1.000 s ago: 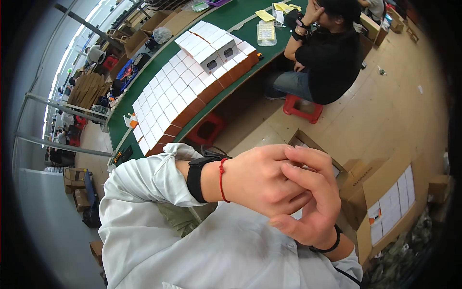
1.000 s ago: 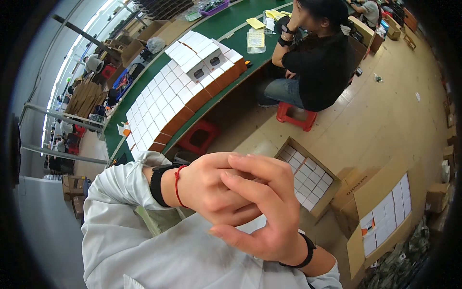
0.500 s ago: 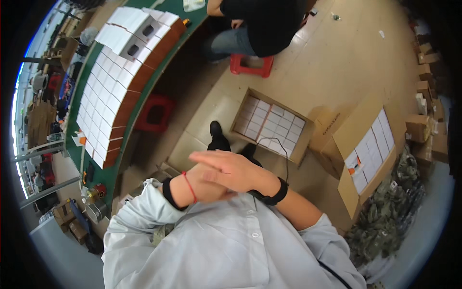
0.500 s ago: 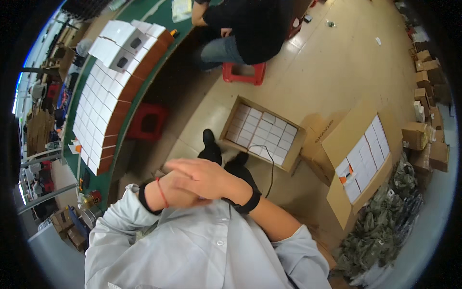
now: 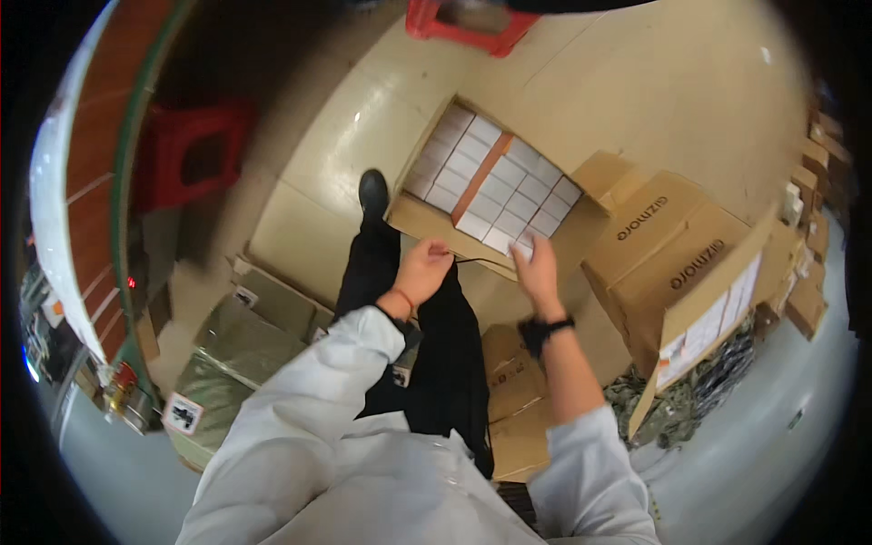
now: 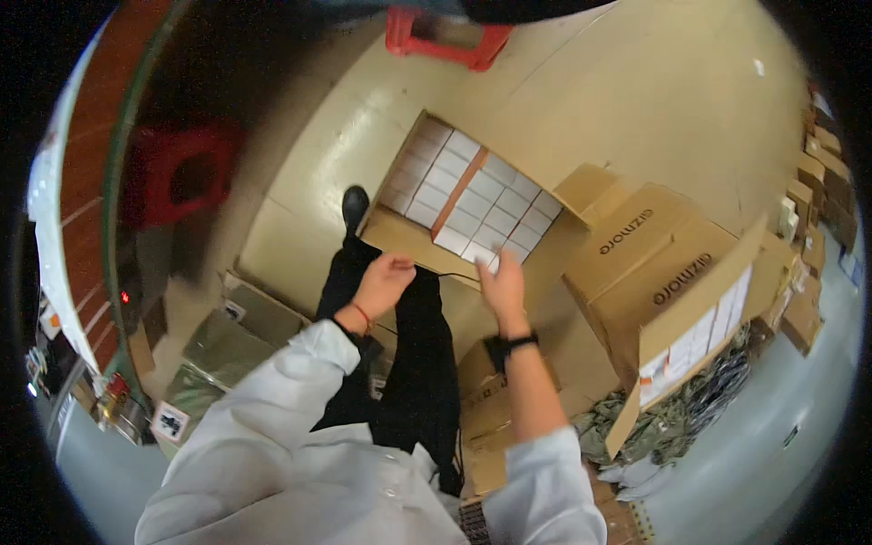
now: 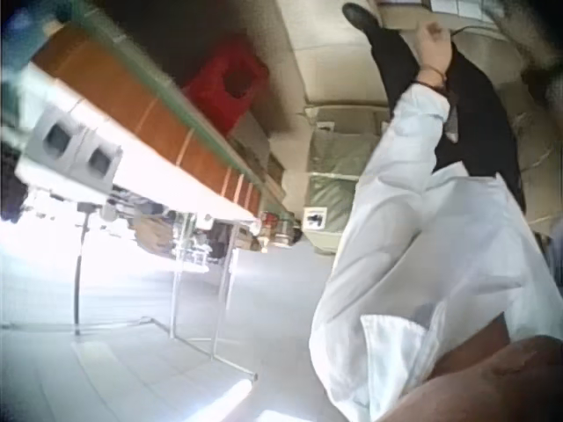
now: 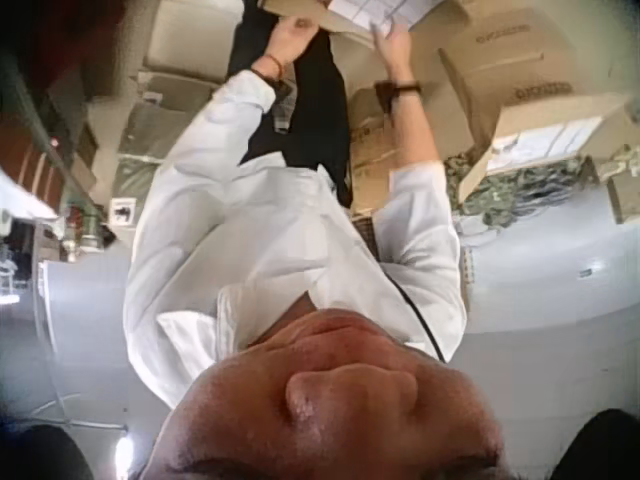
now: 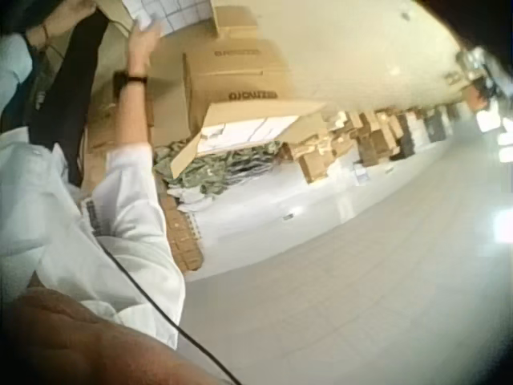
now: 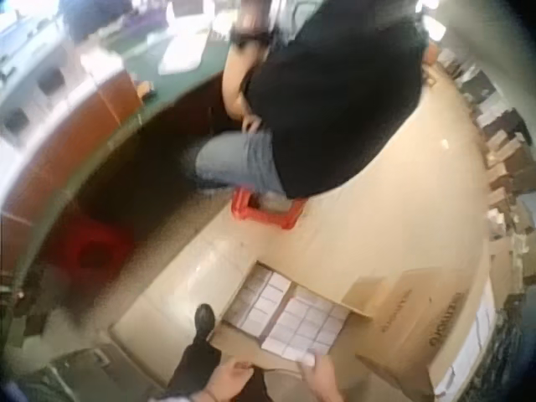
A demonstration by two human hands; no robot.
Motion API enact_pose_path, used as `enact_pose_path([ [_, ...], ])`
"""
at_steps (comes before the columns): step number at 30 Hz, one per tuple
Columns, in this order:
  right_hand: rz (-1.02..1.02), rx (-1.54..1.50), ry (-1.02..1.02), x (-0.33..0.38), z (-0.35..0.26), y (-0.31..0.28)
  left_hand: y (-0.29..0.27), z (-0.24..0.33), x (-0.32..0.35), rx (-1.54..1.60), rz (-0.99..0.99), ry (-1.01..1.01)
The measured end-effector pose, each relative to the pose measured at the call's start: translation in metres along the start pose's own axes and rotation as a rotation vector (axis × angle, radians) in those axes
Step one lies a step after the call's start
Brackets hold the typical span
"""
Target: Organizing and packing small white product boxes into a larger shipping carton on a factory floor.
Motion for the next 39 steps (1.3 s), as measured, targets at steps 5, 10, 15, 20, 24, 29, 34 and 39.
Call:
enact_pose_path([
  [5,-0.302,0.497,0.087,-0.189,0.064,0.067,0.072,-0.100,-0.124,0.316,0.060,-0.355],
  [10,-0.130,0.367,-0.160,-0.259,0.102,0.093,0.137,-0.198,-0.179,0.168,0.312,-0.633],
  [15,-0.176,0.352,-0.129,-0.284,0.122,0.101,0.157,-0.206,-0.177,-0.192,0.214,-0.383],
  [20,-0.106,0.388,-0.448,-0.275,0.115,0.106,0.179,-0.162,-0.132,-0.083,0.072,-0.405],
  [24,-0.150,0.238,-0.364,-0.288,0.119,0.108,0.163,-0.121,-0.105,-0.031,0.129,-0.235],
  [29,-0.140,0.292,-0.325,-0.292,0.121,0.104,0.133,-0.078,-0.085,-0.060,0.069,-0.106],
  [34,0.182,0.523,-0.351,-0.226,0.081,0.071,0.090,-0.021,-0.053,-0.228,0.078,0.027],
  [39,0.249,0.036,-0.452,-0.104,-0.003,-0.011,0.021,0.107,0.003,-1.167,0.244,0.539],
])
Point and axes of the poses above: each hand's wrist, its own x-axis away from the middle knuckle, its own y-axis out of the palm, z = x × y, the point moved 6 cm from there along -x, towards the middle knuckle, and after that the axes turned 1 degree about -x, right-handed, at the moved point
